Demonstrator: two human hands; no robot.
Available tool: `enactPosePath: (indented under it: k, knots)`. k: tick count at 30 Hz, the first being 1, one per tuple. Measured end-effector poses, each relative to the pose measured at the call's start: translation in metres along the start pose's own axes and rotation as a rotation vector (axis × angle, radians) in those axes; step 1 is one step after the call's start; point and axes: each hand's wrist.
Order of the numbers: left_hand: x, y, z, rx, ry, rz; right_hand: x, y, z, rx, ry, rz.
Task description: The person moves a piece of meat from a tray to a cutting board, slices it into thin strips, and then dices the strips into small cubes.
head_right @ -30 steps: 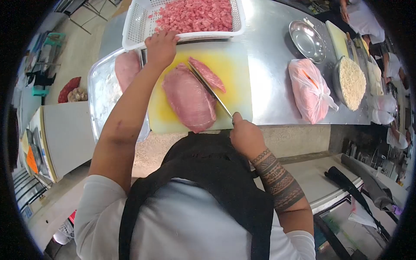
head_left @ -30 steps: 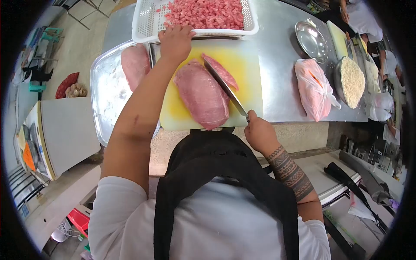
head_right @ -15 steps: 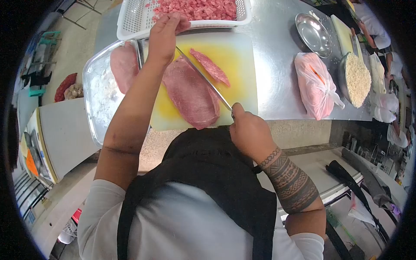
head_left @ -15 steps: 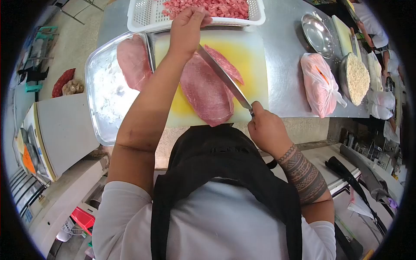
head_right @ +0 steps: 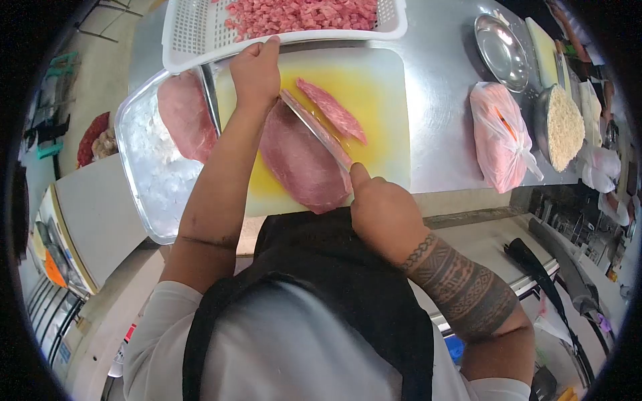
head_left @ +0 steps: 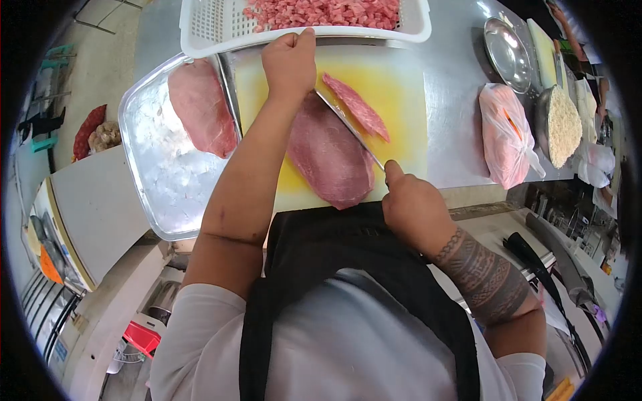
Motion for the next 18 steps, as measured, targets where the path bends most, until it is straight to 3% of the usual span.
enactPosePath:
  k: [5, 10, 13, 18]
  knots:
    - [-0.001, 0.005, 0.011, 0.174, 0.008, -0.063, 0.062, 0.020, -0.025, -0.052, 0.168, -0.028]
    - [-0.004, 0.004, 0.009, 0.228, 0.005, -0.056, 0.059, 0.016, -0.024, -0.035, 0.191, -0.043]
    - [-0.004, 0.018, 0.009, 0.371, -0.025, -0.298, 0.039, 0.013, -0.008, -0.059, 0.227, -0.056]
    - [0.007, 0.026, 0.054, 0.515, -0.329, -0.645, 0.016, 0.016, 0.044, -0.038, 0.087, -0.051]
Point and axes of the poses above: each hand's wrist, its own z-axis away from the middle knuckle, its own x-axis out of the palm, y = z × x, and after that the axes turned 13 degrees about z, right-handed
